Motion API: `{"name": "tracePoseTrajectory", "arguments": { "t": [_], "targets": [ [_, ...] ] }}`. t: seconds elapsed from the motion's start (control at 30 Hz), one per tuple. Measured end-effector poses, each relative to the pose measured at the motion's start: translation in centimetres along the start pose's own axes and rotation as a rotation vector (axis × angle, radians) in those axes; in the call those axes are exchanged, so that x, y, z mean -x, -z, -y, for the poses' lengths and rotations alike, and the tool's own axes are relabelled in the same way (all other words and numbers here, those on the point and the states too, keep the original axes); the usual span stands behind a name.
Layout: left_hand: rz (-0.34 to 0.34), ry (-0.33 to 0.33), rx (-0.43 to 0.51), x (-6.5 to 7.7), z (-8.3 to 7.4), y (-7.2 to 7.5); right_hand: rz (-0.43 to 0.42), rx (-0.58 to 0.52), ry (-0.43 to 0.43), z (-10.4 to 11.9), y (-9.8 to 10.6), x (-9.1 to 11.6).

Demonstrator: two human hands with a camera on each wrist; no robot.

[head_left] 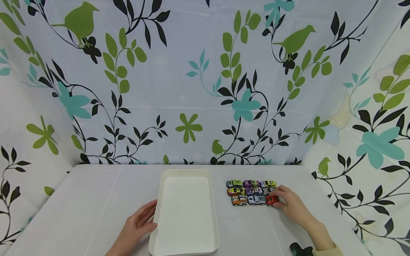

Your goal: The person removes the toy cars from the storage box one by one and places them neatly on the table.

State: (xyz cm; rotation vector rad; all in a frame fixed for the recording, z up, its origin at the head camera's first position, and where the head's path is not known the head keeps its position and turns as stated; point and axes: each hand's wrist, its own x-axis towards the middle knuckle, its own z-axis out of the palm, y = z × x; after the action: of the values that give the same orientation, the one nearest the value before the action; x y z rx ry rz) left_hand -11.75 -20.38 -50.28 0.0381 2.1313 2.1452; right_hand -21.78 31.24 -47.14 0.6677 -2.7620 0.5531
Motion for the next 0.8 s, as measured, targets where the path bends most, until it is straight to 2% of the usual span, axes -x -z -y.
{"name": "tracePoseTrajectory", "arguments": {
  "t": [0.23,0.4,0.47,0.57,0.6,0.67,0.73,0.8],
  "targets": [
    [0.011,0.007,0.006,-0.2,-0.1,0.1,-0.065,0.052,0.057,-0.1,-0.3,0.1],
    [-0.007,0.013,0.000,-0.4,0.2,0.0,-0.138,0.083,0.085,0.1,-0.6,0.5],
    [-0.027,0.019,-0.016,-0.5,0.3,-0.1,-0.174,0.086,0.075,0.4,-0.6,0.8],
    [-0.078,0.025,-0.079,-0.6,0.3,-0.3,-0.183,0.065,0.008,1.0,-0.3,1.6],
    [-0.099,0.020,-0.116,-0.5,0.2,-0.3,-0.167,0.055,-0.023,1.3,-0.2,1.8],
    [-0.143,-0.002,-0.247,-0.1,-0.3,-0.2,-0.123,0.046,-0.076,1.8,0.2,2.5],
    [-0.181,-0.047,-0.401,0.5,-1.1,0.2,-0.086,0.067,-0.108,2.3,0.5,3.2],
    [-0.211,-0.108,-0.611,1.0,-2.2,0.8,-0.066,0.109,-0.124,2.5,0.9,3.9]
  ]
}}
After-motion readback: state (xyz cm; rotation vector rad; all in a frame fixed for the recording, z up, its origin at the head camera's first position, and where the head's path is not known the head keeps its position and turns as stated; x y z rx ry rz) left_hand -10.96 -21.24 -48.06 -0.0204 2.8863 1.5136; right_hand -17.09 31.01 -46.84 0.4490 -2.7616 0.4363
